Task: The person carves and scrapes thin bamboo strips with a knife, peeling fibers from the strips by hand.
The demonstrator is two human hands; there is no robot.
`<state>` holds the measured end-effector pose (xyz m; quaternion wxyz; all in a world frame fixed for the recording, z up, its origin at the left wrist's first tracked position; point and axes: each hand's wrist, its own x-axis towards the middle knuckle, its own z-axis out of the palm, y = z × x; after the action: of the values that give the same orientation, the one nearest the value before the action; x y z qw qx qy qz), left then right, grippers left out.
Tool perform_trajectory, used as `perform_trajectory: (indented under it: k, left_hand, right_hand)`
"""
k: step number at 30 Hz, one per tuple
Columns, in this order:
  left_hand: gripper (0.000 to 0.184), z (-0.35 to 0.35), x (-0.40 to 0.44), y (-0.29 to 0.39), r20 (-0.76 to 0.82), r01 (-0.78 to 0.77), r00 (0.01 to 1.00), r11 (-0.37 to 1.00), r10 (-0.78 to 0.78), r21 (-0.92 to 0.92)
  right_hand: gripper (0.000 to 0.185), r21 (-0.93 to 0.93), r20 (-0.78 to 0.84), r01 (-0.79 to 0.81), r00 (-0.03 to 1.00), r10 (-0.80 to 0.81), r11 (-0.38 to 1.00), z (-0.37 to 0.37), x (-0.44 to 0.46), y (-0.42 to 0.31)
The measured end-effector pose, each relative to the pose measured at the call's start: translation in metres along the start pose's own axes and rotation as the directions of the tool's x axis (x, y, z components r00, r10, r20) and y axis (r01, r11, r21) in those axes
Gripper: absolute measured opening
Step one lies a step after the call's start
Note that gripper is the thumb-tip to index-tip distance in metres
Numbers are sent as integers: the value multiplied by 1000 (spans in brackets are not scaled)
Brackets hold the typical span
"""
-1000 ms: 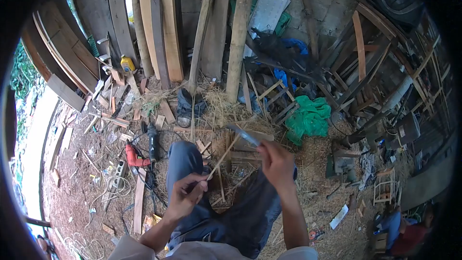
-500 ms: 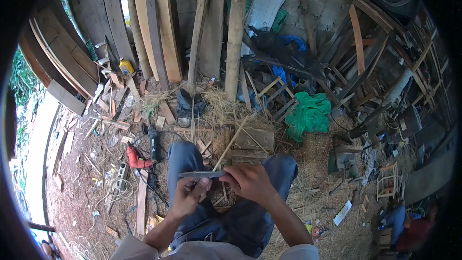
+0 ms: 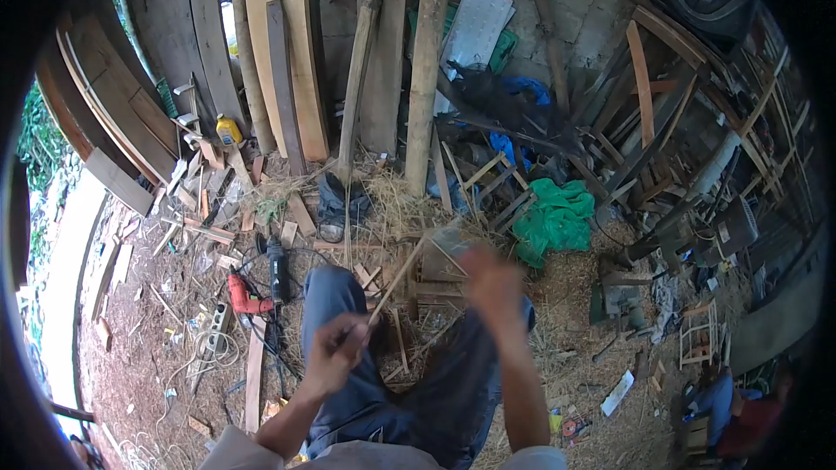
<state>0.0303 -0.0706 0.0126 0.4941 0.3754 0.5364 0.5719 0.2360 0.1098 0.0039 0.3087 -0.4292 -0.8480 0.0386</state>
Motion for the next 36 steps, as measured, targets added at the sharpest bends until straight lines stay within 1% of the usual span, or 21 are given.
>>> perform_trajectory:
  k: [1, 2, 4, 6, 8, 10, 11, 13, 17, 19, 20, 21, 22, 23, 27, 29, 31, 32, 33, 34, 36]
  left_hand:
    - [19, -5, -10, -4, 1, 1, 1000, 1000, -1, 5]
    - [19, -14, -19, -8, -16, 21, 1000, 1000, -21, 9]
    - [20, -19, -19, -6, -52, 41, 998, 999, -42, -7]
    - [20, -18, -2, -4, 7, 112, 994, 979, -112, -172]
    - [20, -8, 8, -4, 19, 113, 994, 972, -112, -206]
    - [20, -2, 11, -3, 59, 114, 993, 958, -102, -264]
    - [20, 0, 10, -4, 58, 115, 993, 959, -103, -260]
    - [19, 2, 4, -7, 115, 136, 988, 943, -106, -302]
    - [19, 9, -4, -5, 87, 103, 993, 960, -83, -259]
    - [19, 9, -6, -2, 112, 144, 987, 951, -117, -275]
    - [19, 8, -10, -3, 113, 140, 987, 951, -112, -276]
    - [19, 6, -17, -6, 149, 193, 976, 950, -160, -245]
    - [19, 4, -24, -10, 182, 249, 960, 945, -212, -212]
    - [19, 3, -29, -12, 218, 303, 943, 920, -252, -248]
    - [19, 2, -22, -3, 161, 258, 961, 934, -223, -247]
    - [20, 4, -10, -4, 125, 192, 980, 915, -157, -355]
    - [19, 6, -4, -5, 138, 185, 980, 919, -145, -349]
    - [18, 8, -4, -6, 157, 190, 977, 921, -143, -339]
    - [18, 9, -5, -5, 159, 192, 976, 922, -146, -335]
    - [18, 11, -6, -5, 166, 200, 974, 924, -153, -325]
    - [18, 11, -8, -4, 181, 216, 969, 926, -166, -311]
  right_hand:
    - [17, -67, -17, -262, 965, 262, 963, -5, 6, 39]
    - [15, -46, -14, -279, 960, 279, 959, -15, 7, 61]
    - [13, -33, 5, -276, 961, 277, 961, -20, 13, 58]
    - [15, 121, -205, -23, 978, 48, 992, -7, -4, 28]
    - [16, 291, 36, -128, 992, 122, 948, -11, -22, -19]
    - [17, 449, -25, 79, 997, -76, 890, 8, -39, -52]
    - [17, 452, -27, 77, 997, -73, 888, 12, -40, -64]
    - [18, 369, -45, 282, 957, -286, 886, 12, -46, -81]
    - [19, 380, -74, 334, 941, -331, 863, 16, -42, -73]
    - [16, 316, -142, 357, 934, -328, 879, 20, -45, -62]
    - [16, 293, -93, 170, 985, -149, 941, 16, -43, -52]
    - [16, 260, -48, -23, 998, 37, 965, 10, -40, -38]
    - [16, 240, -98, -62, 991, 88, 969, 4, -31, -17]
    - [16, 222, -149, -105, 979, 140, 969, 2, -24, -4]
    - [17, 263, -114, -95, 985, 129, 960, -6, -37, -16]
    - [16, 530, -133, -198, 941, 311, 824, 0, -41, -39]
    - [16, 455, -197, 56, 980, 39, 889, -1, -46, -61]
    - [16, 457, -198, 59, 979, 37, 887, 2, -48, -70]
    - [17, 401, -144, 194, 979, -147, 895, 6, -50, -80]
    - [18, 350, -78, 328, 944, -321, 877, 8, -53, -84]
    - [19, 344, -90, 332, 943, -321, 878, 8, -52, -81]
